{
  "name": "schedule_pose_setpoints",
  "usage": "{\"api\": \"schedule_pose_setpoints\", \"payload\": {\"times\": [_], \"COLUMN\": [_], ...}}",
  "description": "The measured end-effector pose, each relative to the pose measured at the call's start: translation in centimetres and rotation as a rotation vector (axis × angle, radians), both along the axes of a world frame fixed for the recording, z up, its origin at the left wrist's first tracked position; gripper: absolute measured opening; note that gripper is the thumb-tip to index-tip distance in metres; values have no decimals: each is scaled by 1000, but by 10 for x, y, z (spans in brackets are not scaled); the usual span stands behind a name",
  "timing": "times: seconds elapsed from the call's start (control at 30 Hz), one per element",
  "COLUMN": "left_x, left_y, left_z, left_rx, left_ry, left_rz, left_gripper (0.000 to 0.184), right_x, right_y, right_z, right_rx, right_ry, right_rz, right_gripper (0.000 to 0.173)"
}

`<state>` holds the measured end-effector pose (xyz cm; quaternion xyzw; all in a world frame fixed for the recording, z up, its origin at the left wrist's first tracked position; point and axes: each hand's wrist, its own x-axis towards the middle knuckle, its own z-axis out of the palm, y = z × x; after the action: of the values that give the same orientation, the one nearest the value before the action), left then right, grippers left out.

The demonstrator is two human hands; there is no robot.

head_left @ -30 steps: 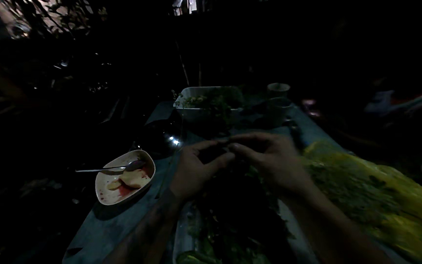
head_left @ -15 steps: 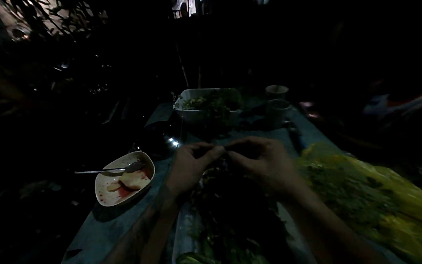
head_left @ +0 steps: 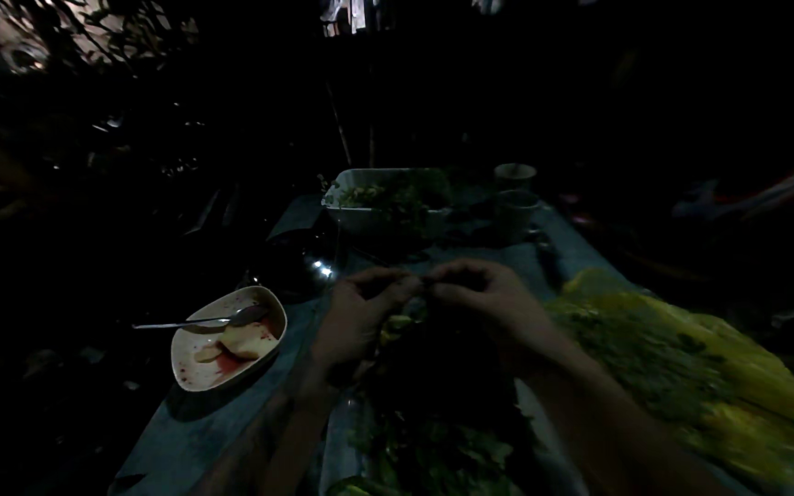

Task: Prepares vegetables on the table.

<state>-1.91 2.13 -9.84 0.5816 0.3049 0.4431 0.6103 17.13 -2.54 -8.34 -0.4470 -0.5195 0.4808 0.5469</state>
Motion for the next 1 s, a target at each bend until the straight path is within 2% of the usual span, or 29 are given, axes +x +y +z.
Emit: {"api": "schedule_pose_setpoints", "payload": {"times": [0.13,0.33,0.57,0.8,1.0], "left_x": [0,1,-7,-15,-23], "left_y": [0,-3,6,9,18], "left_z": [2,6,8,11,15], "left_rx": [98,153,110,101,35], "left_ry": [116,195,-51,-42,-291], "left_rz": [40,119,159,233,347], "left_gripper": [10,10,9,10,19], "right_x": [0,2,4,7,7], "right_y": [0,-1,-1,1,-1], "right_z": [1,3,6,3,6], "right_rx": [-32,-108,-145,-146,-141], "right_ry": [19,19,95,96,24], "right_rz": [20,20,-16,-22,-56], "right_gripper": [19,7,2,5,4]}}
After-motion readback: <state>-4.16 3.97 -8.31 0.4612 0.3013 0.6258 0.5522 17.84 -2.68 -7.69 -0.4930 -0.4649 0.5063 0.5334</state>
